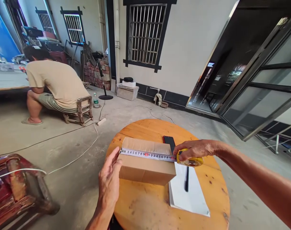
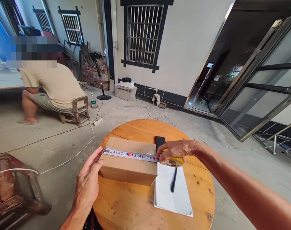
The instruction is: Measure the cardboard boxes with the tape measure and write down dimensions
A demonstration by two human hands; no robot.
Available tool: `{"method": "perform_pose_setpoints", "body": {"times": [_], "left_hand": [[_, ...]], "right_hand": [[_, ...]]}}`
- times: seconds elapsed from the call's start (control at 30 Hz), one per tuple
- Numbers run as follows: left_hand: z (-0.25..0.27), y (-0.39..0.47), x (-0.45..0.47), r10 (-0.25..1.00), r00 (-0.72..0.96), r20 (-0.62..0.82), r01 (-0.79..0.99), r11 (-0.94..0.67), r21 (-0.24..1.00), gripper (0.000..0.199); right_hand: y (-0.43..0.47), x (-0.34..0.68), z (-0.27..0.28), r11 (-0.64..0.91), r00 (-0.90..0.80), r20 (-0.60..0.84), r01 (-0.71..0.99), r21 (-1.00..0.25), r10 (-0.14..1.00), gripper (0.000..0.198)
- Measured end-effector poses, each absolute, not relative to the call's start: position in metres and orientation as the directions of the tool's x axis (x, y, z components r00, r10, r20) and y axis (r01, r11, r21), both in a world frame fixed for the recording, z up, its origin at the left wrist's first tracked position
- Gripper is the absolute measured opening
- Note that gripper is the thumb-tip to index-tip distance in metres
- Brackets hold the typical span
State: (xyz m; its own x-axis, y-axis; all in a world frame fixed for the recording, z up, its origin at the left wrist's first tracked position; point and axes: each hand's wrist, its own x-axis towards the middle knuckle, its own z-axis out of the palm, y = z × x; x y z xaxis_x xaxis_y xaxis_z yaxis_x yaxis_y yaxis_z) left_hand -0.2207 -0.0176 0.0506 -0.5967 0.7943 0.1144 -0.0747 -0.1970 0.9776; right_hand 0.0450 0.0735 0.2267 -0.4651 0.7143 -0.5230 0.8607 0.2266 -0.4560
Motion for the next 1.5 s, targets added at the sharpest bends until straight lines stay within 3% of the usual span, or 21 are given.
{"method": "perform_pose_setpoints", "body": {"times": [0.17, 0.57, 0.67, 0.8, 0.87, 0.9, 0.97, 1.03, 1.13, 1.23, 1.5], "left_hand": [[0.05, -0.018, -0.221, 0.781, -0.578, 0.235, 0.098, -0.22, 0.971, 0.032], [0.05, -0.015, -0.225, 0.779, -0.574, 0.253, 0.169, -0.19, 0.967, 0.03], [0.051, -0.017, -0.222, 0.777, -0.574, 0.257, 0.176, -0.189, 0.966, 0.037], [0.048, -0.024, -0.224, 0.814, -0.488, 0.314, 0.219, -0.234, 0.947, 0.039], [0.043, -0.027, -0.229, 0.849, -0.39, 0.356, 0.25, -0.274, 0.929, 0.035], [0.041, -0.028, -0.232, 0.86, -0.344, 0.376, 0.27, -0.293, 0.917, 0.035], [0.039, -0.029, -0.239, 0.865, -0.273, 0.421, 0.329, -0.328, 0.886, 0.036], [0.04, -0.028, -0.243, 0.856, -0.237, 0.46, 0.397, -0.347, 0.85, 0.038], [0.042, -0.025, -0.243, 0.833, -0.239, 0.499, 0.473, -0.349, 0.809, 0.037], [0.044, -0.024, -0.24, 0.816, -0.254, 0.52, 0.503, -0.348, 0.791, 0.034], [0.043, -0.023, -0.231, 0.79, -0.279, 0.546, 0.517, -0.356, 0.779, 0.032]], "right_hand": [[0.077, 0.052, 0.221, 0.198, -0.482, -0.531, 0.841, -0.504, 0.697, 0.03], [0.084, 0.052, 0.218, 0.18, -0.473, -0.609, 0.859, -0.479, 0.637, 0.029], [0.085, 0.055, 0.221, 0.161, -0.452, -0.617, 0.869, -0.468, 0.645, 0.028], [0.066, 0.069, 0.222, 0.118, -0.494, -0.503, 0.787, -0.606, 0.71, 0.029], [0.041, 0.074, 0.215, 0.009, -0.544, -0.465, 0.657, -0.754, 0.698, 0.035], [0.025, 0.075, 0.209, -0.155, -0.534, -0.507, 0.57, -0.807, 0.677, 0.041], [-0.009, 0.072, 0.192, -0.438, -0.487, -0.597, 0.408, -0.801, 0.638, 0.049], [-0.037, 0.062, 0.169, -0.541, -0.459, -0.589, 0.248, -0.804, 0.665, 0.047], [-0.055, 0.042, 0.131, -0.535, -0.426, -0.526, 0.11, -0.838, 0.736, 0.048], [-0.052, 0.022, 0.105, -0.484, -0.413, -0.495, 0.138, -0.864, 0.765, 0.042], [-0.071, 0.0, 0.117, -0.435, -0.383, -0.465, 0.17, -0.885, 0.798, 0.029]]}}
